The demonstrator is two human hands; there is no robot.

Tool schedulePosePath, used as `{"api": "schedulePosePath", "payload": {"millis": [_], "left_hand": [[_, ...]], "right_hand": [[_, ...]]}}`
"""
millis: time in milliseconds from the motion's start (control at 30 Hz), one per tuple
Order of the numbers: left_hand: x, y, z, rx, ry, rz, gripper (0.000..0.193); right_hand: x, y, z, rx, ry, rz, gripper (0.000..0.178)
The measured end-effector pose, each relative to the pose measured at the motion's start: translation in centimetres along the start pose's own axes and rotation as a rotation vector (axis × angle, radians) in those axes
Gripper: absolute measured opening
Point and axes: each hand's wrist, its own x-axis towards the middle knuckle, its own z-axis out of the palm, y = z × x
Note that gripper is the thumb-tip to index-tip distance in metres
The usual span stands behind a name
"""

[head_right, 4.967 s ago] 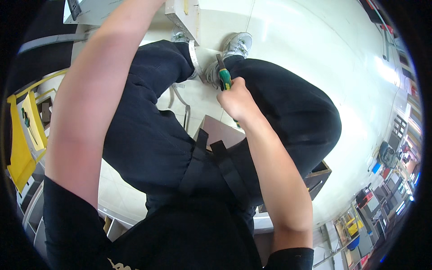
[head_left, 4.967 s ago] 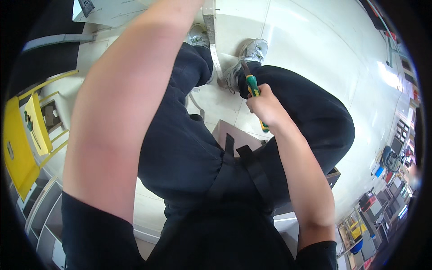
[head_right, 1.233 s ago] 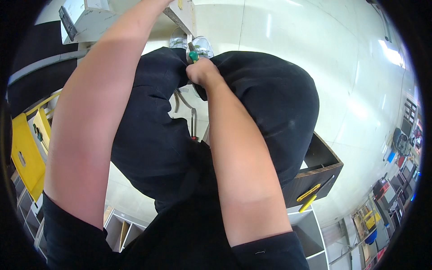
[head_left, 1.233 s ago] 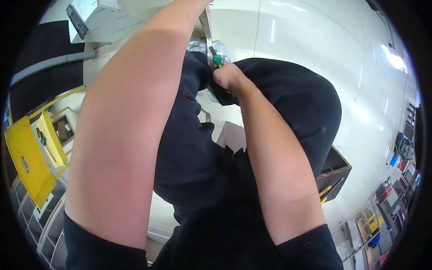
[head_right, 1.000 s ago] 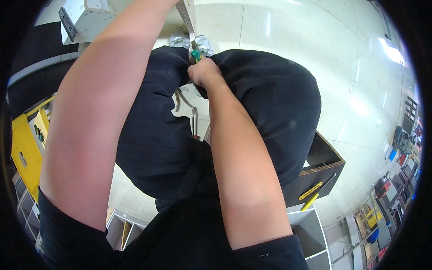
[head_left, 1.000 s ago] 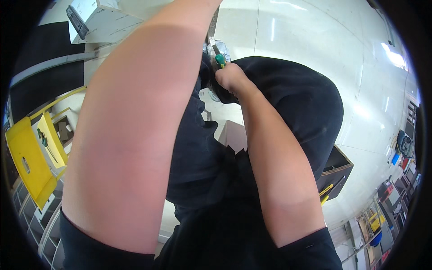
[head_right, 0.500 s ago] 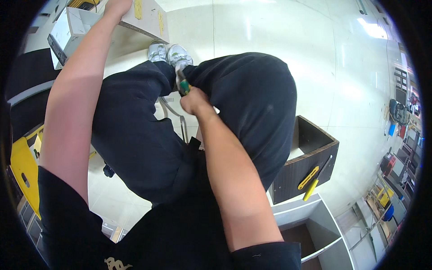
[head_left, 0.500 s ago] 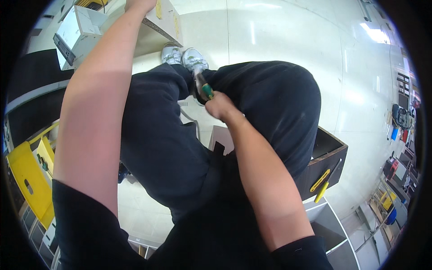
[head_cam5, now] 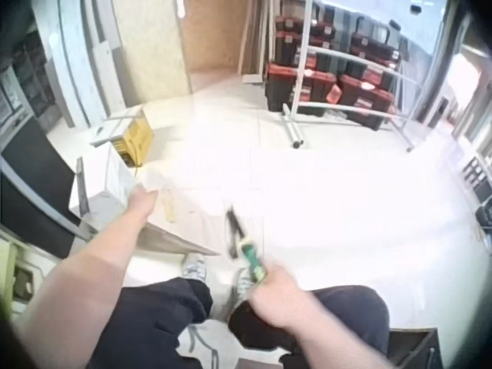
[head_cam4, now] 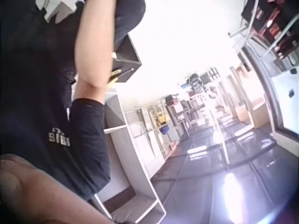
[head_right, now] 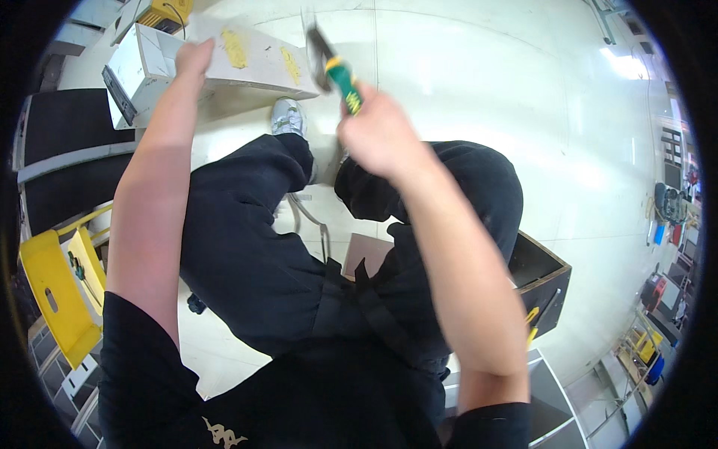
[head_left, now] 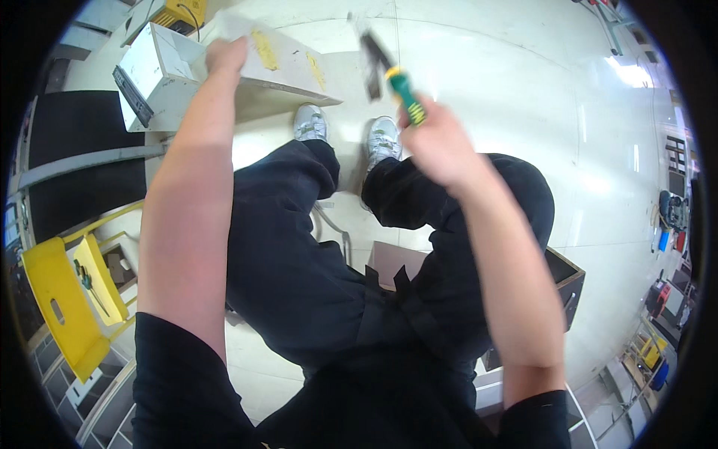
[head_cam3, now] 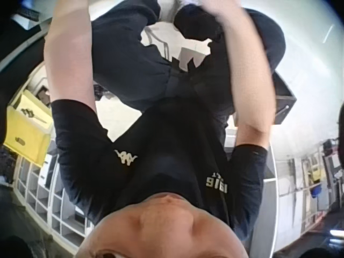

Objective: The person sits on the floor and uses pliers and a utility knife to trim and scrape a rectangular wooden board with yellow markings. They repeatedly cut small strips from the board's edge and scrape the surface, then place the board into a cabinet shelf.

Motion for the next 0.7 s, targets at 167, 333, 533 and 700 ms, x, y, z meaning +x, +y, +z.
{"api": "schedulePosePath", "payload": {"millis": [167, 333, 533, 700], "left_hand": [[7.1, -11.4, -3.0, -0.857, 0.061, -0.482, 0.053], [4.1, -11.8, -4.7, -0.713, -0.052, -0.456, 0.047], [-2.6, -17.6, -4.9, -0.624, -0.365, -0.602, 0.046], [-7.5, -27.2, 1.5, -1.179, -0.303, -1.012, 0.052]], "right_hand": [[0.7, -2.9, -7.4, 0.172, 0.206, -0.243, 0.02], [1.5, -0.1, -7.9, 0.6, 0.286, -0.215, 0.029], [3.2, -1.9, -7.8, 0.529, 0.308, -0.048, 0.027], [4.7, -2.6, -8.5, 0.567, 0.301, 0.063, 0.029]]}}
